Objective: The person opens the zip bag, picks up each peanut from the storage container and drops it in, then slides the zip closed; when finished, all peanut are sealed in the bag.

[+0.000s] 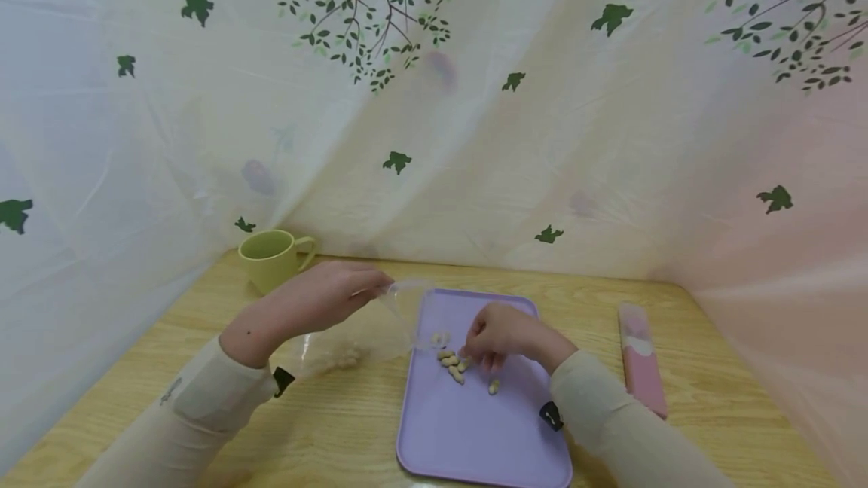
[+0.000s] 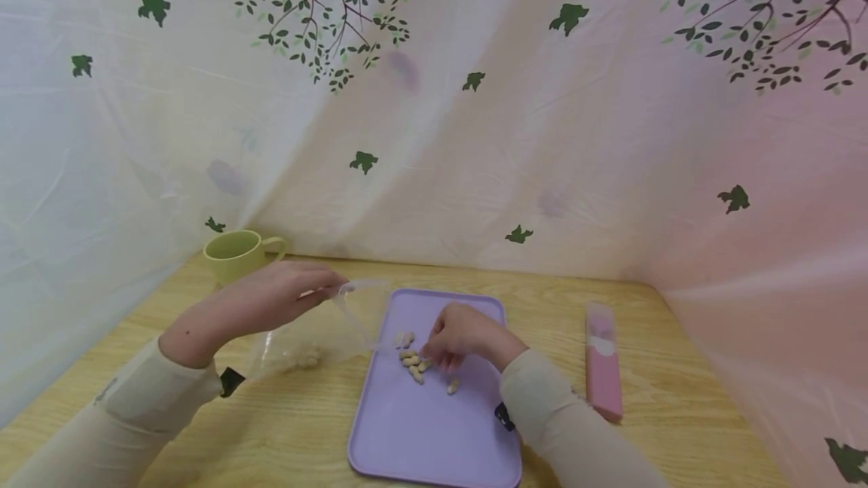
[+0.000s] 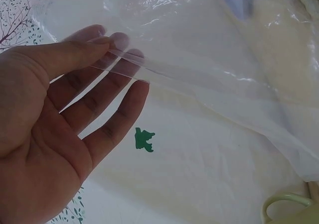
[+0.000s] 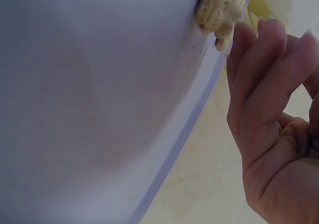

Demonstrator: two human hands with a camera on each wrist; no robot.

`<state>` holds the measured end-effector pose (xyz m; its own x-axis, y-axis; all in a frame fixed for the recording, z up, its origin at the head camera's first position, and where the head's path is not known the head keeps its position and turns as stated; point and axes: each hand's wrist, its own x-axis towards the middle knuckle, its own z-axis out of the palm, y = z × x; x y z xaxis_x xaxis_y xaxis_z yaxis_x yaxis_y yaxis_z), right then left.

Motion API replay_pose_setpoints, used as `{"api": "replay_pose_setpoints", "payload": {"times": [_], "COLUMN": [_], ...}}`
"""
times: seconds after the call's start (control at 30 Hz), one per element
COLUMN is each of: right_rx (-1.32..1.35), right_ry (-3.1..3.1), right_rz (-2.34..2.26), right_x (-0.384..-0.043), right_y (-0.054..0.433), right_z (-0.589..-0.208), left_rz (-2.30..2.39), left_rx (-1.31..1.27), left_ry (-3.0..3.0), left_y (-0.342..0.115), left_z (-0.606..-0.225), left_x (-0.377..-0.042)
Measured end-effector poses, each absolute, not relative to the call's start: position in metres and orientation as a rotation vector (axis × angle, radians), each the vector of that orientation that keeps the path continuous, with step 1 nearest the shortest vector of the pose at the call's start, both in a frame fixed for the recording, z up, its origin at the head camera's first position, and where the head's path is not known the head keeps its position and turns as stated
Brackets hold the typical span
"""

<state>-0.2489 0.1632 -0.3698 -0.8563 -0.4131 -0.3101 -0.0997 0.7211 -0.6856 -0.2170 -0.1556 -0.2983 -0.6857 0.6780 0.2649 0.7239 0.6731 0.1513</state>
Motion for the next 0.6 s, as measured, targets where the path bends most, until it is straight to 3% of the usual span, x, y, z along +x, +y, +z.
{"api": "replay_pose_setpoints", "payload": {"times": [0.6], "right_rx": [-0.374], "right_ry": [2.405], "right_rz": [-0.913], "right_x": [-0.2468], "right_y": [0.1542], "right_z": [-0.3775], "left_rz": [-0.365], "left_rx": [-1.179], "left_ry": [-2.645], "left_y": [-0.1570], "left_z": [-0.2986], "left_x": [-0.2162]}}
